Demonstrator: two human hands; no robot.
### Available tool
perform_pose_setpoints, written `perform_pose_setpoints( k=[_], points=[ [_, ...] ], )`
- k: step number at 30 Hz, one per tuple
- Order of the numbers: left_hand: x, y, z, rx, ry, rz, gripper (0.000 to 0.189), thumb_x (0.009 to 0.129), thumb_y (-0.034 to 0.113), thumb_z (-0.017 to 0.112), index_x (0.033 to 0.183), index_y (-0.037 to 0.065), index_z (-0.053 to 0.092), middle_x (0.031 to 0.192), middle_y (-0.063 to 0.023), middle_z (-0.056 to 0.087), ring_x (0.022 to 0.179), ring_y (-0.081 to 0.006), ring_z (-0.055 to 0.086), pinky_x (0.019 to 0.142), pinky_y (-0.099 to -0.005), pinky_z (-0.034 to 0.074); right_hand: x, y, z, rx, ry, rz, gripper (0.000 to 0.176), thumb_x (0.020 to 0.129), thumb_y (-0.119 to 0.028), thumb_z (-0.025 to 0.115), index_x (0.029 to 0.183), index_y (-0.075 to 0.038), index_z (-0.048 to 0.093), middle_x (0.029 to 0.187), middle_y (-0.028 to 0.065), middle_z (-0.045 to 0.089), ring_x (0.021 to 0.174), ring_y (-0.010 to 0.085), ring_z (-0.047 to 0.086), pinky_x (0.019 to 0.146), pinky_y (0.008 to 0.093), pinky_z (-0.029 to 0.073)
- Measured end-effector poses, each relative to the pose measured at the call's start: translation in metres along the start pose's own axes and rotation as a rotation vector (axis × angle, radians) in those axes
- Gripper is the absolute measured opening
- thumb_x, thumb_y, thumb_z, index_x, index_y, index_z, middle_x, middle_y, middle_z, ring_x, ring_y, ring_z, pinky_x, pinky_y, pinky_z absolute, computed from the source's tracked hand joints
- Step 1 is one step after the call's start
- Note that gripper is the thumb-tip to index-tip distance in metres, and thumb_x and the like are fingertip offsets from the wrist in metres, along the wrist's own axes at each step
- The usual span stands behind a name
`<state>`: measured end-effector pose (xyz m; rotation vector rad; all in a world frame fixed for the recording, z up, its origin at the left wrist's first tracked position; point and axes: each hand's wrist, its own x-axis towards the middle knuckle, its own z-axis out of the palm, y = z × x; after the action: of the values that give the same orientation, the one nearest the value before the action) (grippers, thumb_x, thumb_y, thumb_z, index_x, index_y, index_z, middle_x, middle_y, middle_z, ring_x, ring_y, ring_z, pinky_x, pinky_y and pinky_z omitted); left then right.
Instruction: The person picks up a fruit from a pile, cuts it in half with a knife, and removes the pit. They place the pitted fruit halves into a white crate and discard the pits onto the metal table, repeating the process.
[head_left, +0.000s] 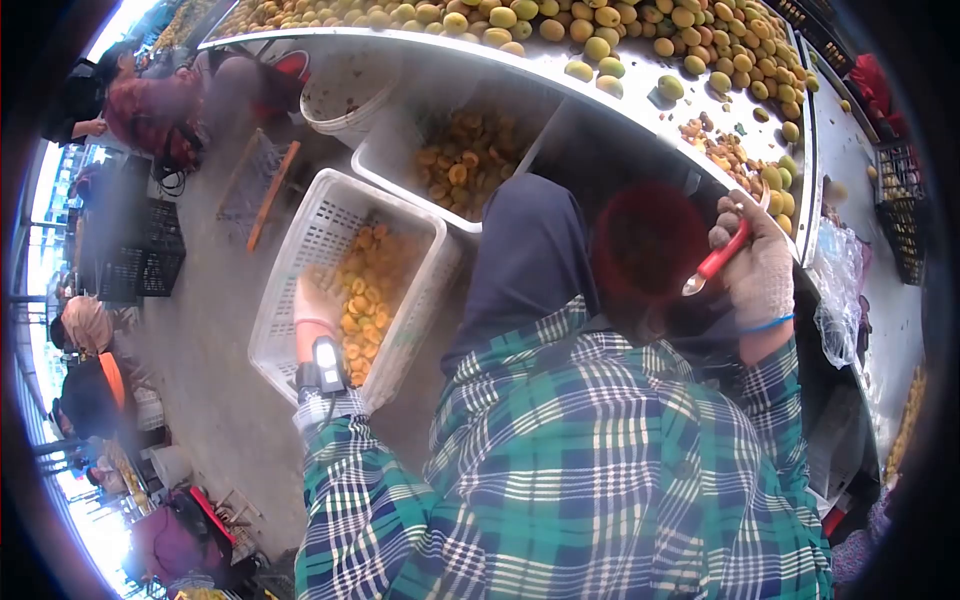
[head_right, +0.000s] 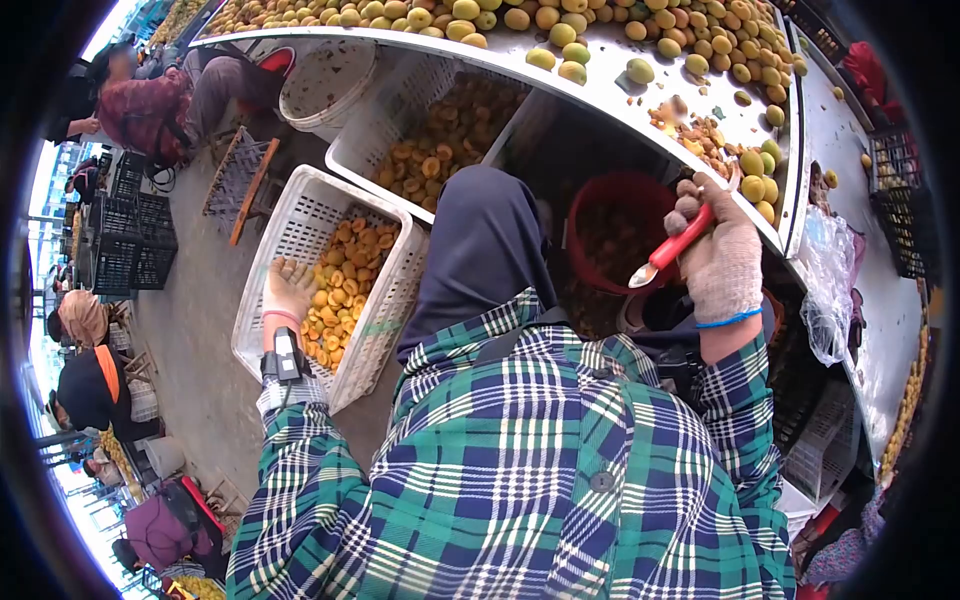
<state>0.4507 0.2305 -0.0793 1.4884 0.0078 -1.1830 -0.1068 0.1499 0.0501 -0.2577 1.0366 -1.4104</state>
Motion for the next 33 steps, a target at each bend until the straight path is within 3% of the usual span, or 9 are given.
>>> perform_pose_setpoints(
  k=[5, 9, 11, 15, 18, 19, 24, 27, 33],
  points=[
    [0.032, 0.02, 0.037, -0.059, -0.231, 0.052, 0.062, 0.097, 0.038, 0.037, 0.142, -0.003, 0.028, 0.149, -0.0205, 0.028, 0.137, -0.034, 0.03, 0.112, -0.0471, 0.026, -0.012, -0.024, -0.011, 0.235, -0.087, 0.025, 0.026, 0.095, -0.031, 0.056, 0.101, -0.006, 0.052, 0.078, 0.0059, 0.05, 0.058, 0.0104, 0.042, 0.049, 0.0263, 0.034],
    [-0.008, 0.038, 0.173, 0.126, -0.285, 0.088, 0.055, 0.095, 0.039, 0.044, 0.133, -0.001, 0.043, 0.134, -0.016, 0.047, 0.121, -0.0295, 0.047, 0.104, -0.0438, 0.036, -0.028, -0.03, -0.009, 0.106, 0.061, 0.14, 0.018, 0.092, -0.027, 0.059, 0.089, -0.011, 0.053, 0.072, -0.0002, 0.047, 0.051, 0.0082, 0.04, 0.045, 0.0236, 0.031],
    [-0.017, 0.038, 0.227, 0.306, -0.465, 0.159, 0.041, 0.092, 0.037, 0.052, 0.118, 0.006, 0.057, 0.109, -0.0072, 0.062, 0.094, -0.0211, 0.06, 0.089, -0.0398, 0.046, -0.03, -0.038, -0.002, 0.059, 0.147, 0.141, 0.014, 0.087, -0.012, 0.062, 0.096, -0.006, 0.054, 0.075, 0.0026, 0.051, 0.055, 0.0092, 0.043, 0.046, 0.0246, 0.035],
    [-0.093, 0.034, 0.338, 0.754, -0.779, 0.365, 0.037, 0.094, 0.031, 0.056, 0.118, 0.003, 0.06, 0.103, -0.0079, 0.066, 0.09, -0.0171, 0.064, 0.081, -0.0294, 0.05, -0.013, -0.062, -0.02, 0.233, 0.081, -0.056, 0.008, 0.088, -0.008, 0.057, 0.094, -0.007, 0.051, 0.077, 0.0039, 0.052, 0.056, 0.0109, 0.048, 0.047, 0.0272, 0.04],
    [-0.064, 0.019, 0.392, 0.967, -0.887, 0.483, 0.037, 0.094, 0.029, 0.057, 0.117, 0.001, 0.061, 0.102, -0.0091, 0.066, 0.09, -0.0163, 0.065, 0.08, -0.0268, 0.05, 0.0, -0.09, -0.023, 0.341, -0.053, -0.218, 0.031, 0.095, -0.027, 0.056, 0.118, -0.007, 0.052, 0.082, 0.0038, 0.052, 0.058, 0.0107, 0.048, 0.047, 0.0268, 0.04],
    [-0.049, 0.013, 0.408, 1.132, -0.906, 0.738, 0.037, 0.092, 0.029, 0.059, 0.114, 0.0, 0.063, 0.098, -0.0093, 0.067, 0.089, -0.0167, 0.064, 0.08, -0.0266, 0.049, 0.007, -0.098, -0.022, 0.322, -0.043, -0.266, 0.037, 0.096, -0.032, 0.054, 0.124, -0.01, 0.051, 0.081, 0.0037, 0.052, 0.057, 0.0107, 0.048, 0.047, 0.0269, 0.041],
    [-0.018, -0.006, 0.483, 1.489, -0.475, 1.013, 0.042, 0.091, 0.034, 0.052, 0.109, -0.001, 0.064, 0.106, -0.0205, 0.066, 0.101, -0.0355, 0.061, 0.089, -0.0383, 0.046, 0.053, -0.101, -0.018, 0.121, -0.041, -0.242, 0.04, 0.098, -0.041, 0.048, 0.125, -0.011, 0.047, 0.078, 0.0021, 0.053, 0.054, 0.0094, 0.047, 0.045, 0.0248, 0.041],
    [0.001, -0.011, 0.517, 1.594, -0.312, 0.937, 0.041, 0.091, 0.035, 0.051, 0.108, 0.0, 0.064, 0.106, -0.0217, 0.065, 0.103, -0.0371, 0.06, 0.089, -0.0395, 0.046, 0.083, -0.081, -0.021, 0.133, -0.019, -0.176, 0.028, 0.097, -0.039, 0.05, 0.102, -0.012, 0.052, 0.072, 0.0018, 0.052, 0.049, 0.0105, 0.048, 0.041, 0.0256, 0.04],
    [0.064, 0.002, 0.507, 1.659, -0.086, 1.0, 0.037, 0.088, 0.029, 0.052, 0.115, 0.005, 0.062, 0.107, -0.021, 0.065, 0.103, -0.0362, 0.061, 0.09, -0.0413, 0.046, 0.104, -0.078, -0.035, 0.131, 0.152, -0.104, 0.036, 0.097, -0.033, 0.049, 0.119, -0.006, 0.052, 0.077, 0.0005, 0.05, 0.048, 0.0096, 0.044, 0.04, 0.0238, 0.038]
  ],
)
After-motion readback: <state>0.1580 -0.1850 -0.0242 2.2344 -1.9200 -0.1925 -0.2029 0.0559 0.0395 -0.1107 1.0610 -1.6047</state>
